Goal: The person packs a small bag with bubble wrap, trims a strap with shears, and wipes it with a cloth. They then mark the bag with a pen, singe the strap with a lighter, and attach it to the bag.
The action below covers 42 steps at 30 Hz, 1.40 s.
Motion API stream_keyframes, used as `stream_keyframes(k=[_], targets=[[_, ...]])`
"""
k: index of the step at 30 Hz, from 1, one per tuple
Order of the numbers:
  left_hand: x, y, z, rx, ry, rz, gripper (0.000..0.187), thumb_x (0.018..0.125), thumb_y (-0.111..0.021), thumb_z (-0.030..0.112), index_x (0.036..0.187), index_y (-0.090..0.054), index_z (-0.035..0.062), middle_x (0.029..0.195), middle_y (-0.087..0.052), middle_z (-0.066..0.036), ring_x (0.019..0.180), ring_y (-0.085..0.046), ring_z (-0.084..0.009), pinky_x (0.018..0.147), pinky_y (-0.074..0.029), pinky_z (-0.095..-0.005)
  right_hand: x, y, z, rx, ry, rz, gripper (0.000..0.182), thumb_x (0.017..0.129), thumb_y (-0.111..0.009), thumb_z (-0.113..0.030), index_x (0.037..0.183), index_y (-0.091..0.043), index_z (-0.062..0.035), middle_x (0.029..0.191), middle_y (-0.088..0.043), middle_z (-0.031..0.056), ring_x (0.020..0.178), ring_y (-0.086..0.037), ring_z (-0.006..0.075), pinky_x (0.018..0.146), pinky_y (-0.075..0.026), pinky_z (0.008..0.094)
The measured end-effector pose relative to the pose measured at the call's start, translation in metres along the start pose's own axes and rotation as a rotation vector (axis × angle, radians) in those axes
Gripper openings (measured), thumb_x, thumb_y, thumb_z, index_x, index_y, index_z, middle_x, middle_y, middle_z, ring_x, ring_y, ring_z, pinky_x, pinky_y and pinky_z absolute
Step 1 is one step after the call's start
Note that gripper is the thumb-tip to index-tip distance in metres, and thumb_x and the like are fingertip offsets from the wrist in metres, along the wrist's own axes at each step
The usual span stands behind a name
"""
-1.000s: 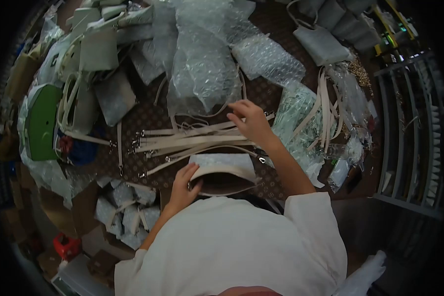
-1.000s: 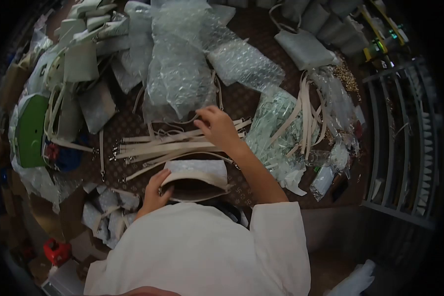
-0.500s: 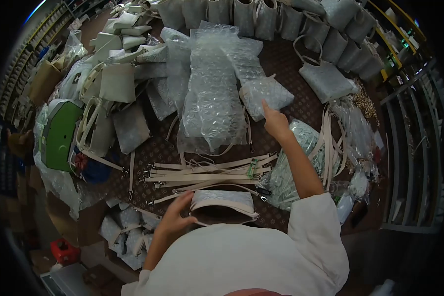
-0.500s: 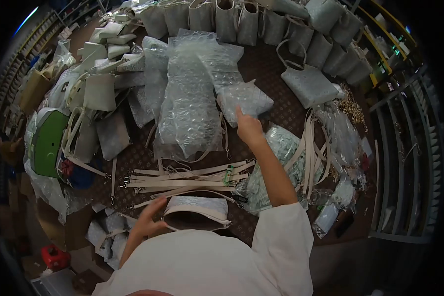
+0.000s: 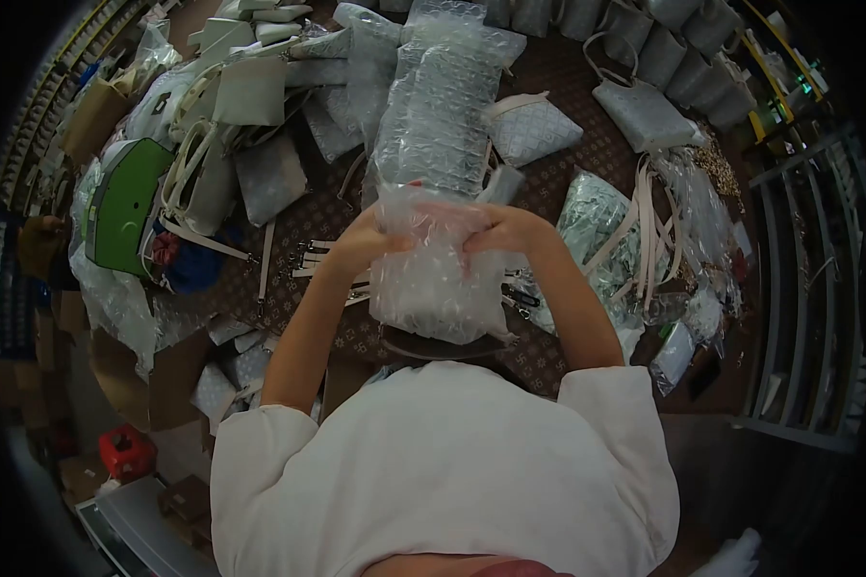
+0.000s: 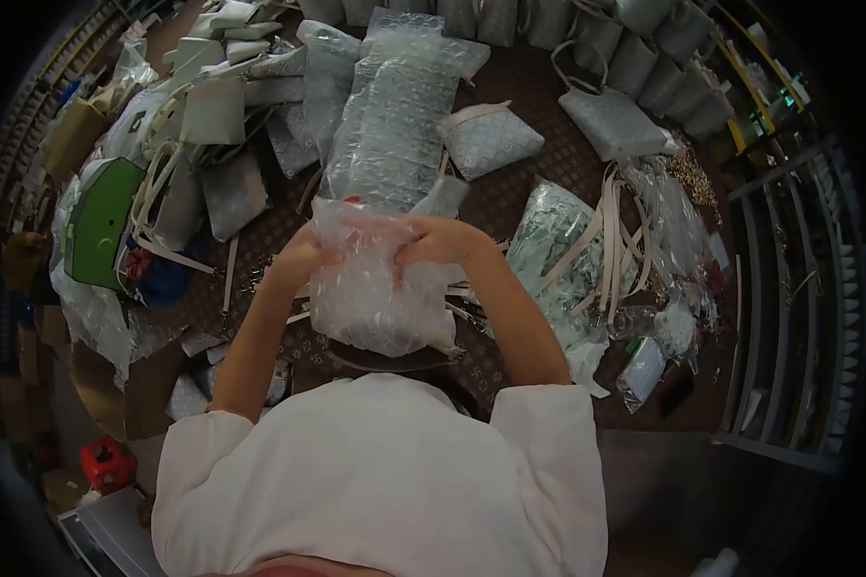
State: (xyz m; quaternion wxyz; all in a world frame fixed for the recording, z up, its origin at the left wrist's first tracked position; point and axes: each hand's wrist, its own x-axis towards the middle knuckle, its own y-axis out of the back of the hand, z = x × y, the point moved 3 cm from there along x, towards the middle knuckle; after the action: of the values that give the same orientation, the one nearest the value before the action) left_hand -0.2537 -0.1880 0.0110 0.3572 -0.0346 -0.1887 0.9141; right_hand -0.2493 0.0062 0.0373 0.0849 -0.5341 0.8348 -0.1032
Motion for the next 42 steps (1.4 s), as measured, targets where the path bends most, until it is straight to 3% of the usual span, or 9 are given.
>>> stream_keyframes(k=[2,7,10,15,20,31,36,38,42], targets=[[-0.004,-0.002,0.008,0.188,0.176,0.340,0.059,0.068,-0.070,0.011,0.121,-0.046,-0.0013,0.102,-0.060,-0.008,0.093,-0.058,-0.0166,0.082,-0.045,-0.0294,-0.011,0.010,-0.008,0.016,-0.015,0.056,0.063,0.075,-0.050,0.005,0.135,-0.031,-0.0017,0.128,-0.045,0.0116,0.084,-0.061,0.0212,0.070,-0.052,0.0351],[-0.010,0.019,0.017,-0.003,0.172,0.500,0.031,0.073,-0.066,0.011,0.100,-0.059,-0.0017,0.091,-0.063,-0.008,0.083,-0.061,-0.0164,0.074,-0.049,-0.0294,-0.026,-0.011,-0.055,-1.756,0.068,1.139,0.059,0.073,-0.067,-0.022,0.127,-0.045,-0.0106,0.120,-0.049,0.0178,0.111,-0.047,0.0290,0.093,-0.035,0.0437],[-0.012,0.023,0.014,-0.117,0.187,0.594,0.027,0.075,-0.064,0.011,0.099,-0.059,-0.0016,0.090,-0.063,-0.009,0.083,-0.061,-0.0183,0.075,-0.049,-0.0307,-0.001,-0.070,-0.037,-1.538,0.385,0.832,0.065,0.066,-0.071,-0.029,0.123,-0.047,-0.0105,0.125,-0.045,0.0145,0.117,-0.039,0.0325,0.099,-0.025,0.0502],[-0.016,0.008,0.026,-0.476,0.017,0.627,0.056,0.082,-0.062,0.019,0.125,-0.036,-0.0055,0.116,-0.051,-0.021,0.107,-0.052,-0.0256,0.089,-0.044,-0.0358,-0.004,-0.033,-0.008,-1.548,0.293,0.894,0.044,0.067,-0.056,-0.002,0.111,-0.051,-0.0051,0.089,-0.060,0.0153,0.079,-0.060,0.0318,0.070,-0.048,0.0398],[-0.041,-0.058,0.083,1.396,-0.562,0.434,0.080,0.073,-0.071,0.024,0.138,-0.025,0.0148,0.121,-0.051,-0.015,0.112,-0.051,-0.0253,0.096,-0.038,-0.0369,-0.016,-0.047,-0.057,-1.411,0.056,0.542,0.041,0.065,-0.058,0.001,0.105,-0.052,-0.0027,0.084,-0.059,0.0166,0.073,-0.060,0.0320,0.066,-0.048,0.0386],[-0.066,-0.037,0.076,0.900,-0.116,0.616,0.026,0.072,-0.072,0.009,0.093,-0.062,-0.0016,0.087,-0.064,-0.006,0.078,-0.060,-0.0121,0.066,-0.048,-0.0260,-0.085,-0.038,-0.039,-0.437,0.410,0.428,0.080,0.065,-0.075,-0.007,0.133,-0.032,-0.0037,0.098,-0.062,0.0089,0.088,-0.061,0.0205,0.079,-0.050,0.0339],[-0.067,-0.067,0.050,0.803,-0.031,0.577,0.027,0.072,-0.071,0.007,0.095,-0.062,-0.0011,0.092,-0.062,-0.006,0.079,-0.058,-0.0106,0.068,-0.047,-0.0263,-0.085,-0.084,-0.006,-0.204,-0.088,1.207,0.052,0.064,-0.077,-0.006,0.111,-0.056,0.0009,0.104,-0.061,0.0092,0.099,-0.058,0.0217,0.088,-0.044,0.0325],[-0.083,-0.083,0.024,1.078,-0.381,0.384,0.028,0.073,-0.066,0.005,0.100,-0.062,0.0003,0.094,-0.064,-0.011,0.081,-0.063,-0.0145,0.070,-0.050,-0.0268,-0.100,-0.098,0.035,-0.440,-0.016,1.110,0.043,0.064,-0.075,-0.006,0.104,-0.059,-0.0011,0.103,-0.061,0.0103,0.100,-0.057,0.0232,0.088,-0.043,0.0333],[-0.112,-0.068,-0.025,0.799,-0.075,-0.055,0.034,0.069,-0.061,0.010,0.104,-0.060,0.0047,0.114,-0.056,-0.013,0.104,-0.056,-0.0228,0.091,-0.042,-0.0386,-0.085,-0.123,0.047,-0.829,0.344,0.625,0.031,0.065,-0.070,-0.007,0.095,-0.063,-0.0081,0.097,-0.063,0.0105,0.100,-0.057,0.0260,0.083,-0.044,0.0366]])
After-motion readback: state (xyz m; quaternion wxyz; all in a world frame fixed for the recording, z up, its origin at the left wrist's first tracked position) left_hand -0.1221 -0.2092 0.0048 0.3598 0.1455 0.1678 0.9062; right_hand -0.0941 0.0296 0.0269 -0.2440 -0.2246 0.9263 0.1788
